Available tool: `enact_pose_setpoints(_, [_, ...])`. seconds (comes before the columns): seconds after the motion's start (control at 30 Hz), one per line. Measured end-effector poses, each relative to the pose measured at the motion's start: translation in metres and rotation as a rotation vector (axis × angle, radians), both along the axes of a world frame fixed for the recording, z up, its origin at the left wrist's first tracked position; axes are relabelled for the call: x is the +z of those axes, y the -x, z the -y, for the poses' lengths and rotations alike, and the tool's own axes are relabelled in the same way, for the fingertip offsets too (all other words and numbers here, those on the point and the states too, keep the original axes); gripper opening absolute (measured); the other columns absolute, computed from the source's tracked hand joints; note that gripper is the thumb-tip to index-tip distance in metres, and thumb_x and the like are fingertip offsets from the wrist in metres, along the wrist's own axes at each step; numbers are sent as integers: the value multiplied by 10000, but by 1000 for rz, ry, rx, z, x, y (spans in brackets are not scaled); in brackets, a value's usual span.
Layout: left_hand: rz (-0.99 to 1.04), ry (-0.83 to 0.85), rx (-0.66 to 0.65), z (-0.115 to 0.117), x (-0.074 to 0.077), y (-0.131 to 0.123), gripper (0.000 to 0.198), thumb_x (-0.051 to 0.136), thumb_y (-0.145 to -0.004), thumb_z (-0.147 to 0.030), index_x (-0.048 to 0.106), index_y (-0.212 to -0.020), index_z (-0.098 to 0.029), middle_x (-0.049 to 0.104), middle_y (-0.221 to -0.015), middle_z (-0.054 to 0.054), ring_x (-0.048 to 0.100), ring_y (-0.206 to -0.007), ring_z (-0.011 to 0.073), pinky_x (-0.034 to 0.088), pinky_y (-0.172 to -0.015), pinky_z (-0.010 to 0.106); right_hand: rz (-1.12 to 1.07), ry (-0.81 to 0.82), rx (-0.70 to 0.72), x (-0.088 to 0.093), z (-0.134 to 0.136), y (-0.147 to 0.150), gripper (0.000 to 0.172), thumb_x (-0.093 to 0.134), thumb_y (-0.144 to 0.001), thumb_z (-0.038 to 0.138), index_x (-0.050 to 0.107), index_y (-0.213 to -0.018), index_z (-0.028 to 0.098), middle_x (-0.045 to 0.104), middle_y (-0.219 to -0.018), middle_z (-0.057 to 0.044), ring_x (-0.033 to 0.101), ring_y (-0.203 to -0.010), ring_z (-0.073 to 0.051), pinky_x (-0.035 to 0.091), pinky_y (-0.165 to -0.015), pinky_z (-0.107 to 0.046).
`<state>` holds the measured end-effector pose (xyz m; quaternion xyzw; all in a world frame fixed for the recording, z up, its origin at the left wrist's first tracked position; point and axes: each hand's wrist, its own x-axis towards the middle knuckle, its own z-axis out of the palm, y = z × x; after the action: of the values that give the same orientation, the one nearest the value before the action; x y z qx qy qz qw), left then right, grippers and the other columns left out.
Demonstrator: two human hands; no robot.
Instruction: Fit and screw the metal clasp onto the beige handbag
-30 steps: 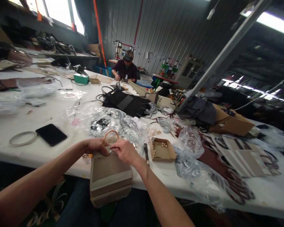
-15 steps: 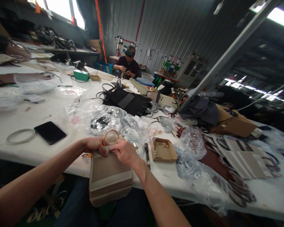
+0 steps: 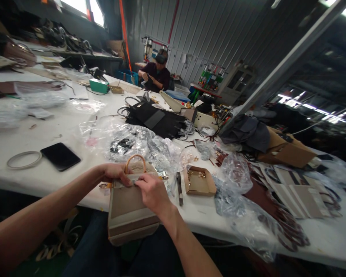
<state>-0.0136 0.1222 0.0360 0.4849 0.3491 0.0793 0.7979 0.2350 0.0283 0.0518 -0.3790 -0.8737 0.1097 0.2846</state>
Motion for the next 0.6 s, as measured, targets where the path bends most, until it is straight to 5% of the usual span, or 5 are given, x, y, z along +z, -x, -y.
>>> enact_pose_setpoints(0.43, [-50, -3, 143, 9, 10, -8, 335, 936, -519, -202, 858, -834, -121, 833, -872, 124, 765, -740, 269, 640, -634, 292, 74, -120, -105, -22, 7, 15, 281, 576, -1103, 102, 821, -1160, 229, 771, -1225, -112, 670, -1089, -299, 544, -966, -476])
enact_pose_setpoints(0.6, [-110, -17, 126, 11, 9, -10, 419, 937, -490, -248, 867, -879, -110, 831, -864, 136, 750, -688, 262, 607, -574, 274, -44, -66, -54, -4, 11, 0, 285, 601, -1106, 114, 817, -1241, 242, 772, -1316, -98, 705, -1198, -279, 591, -1055, -441])
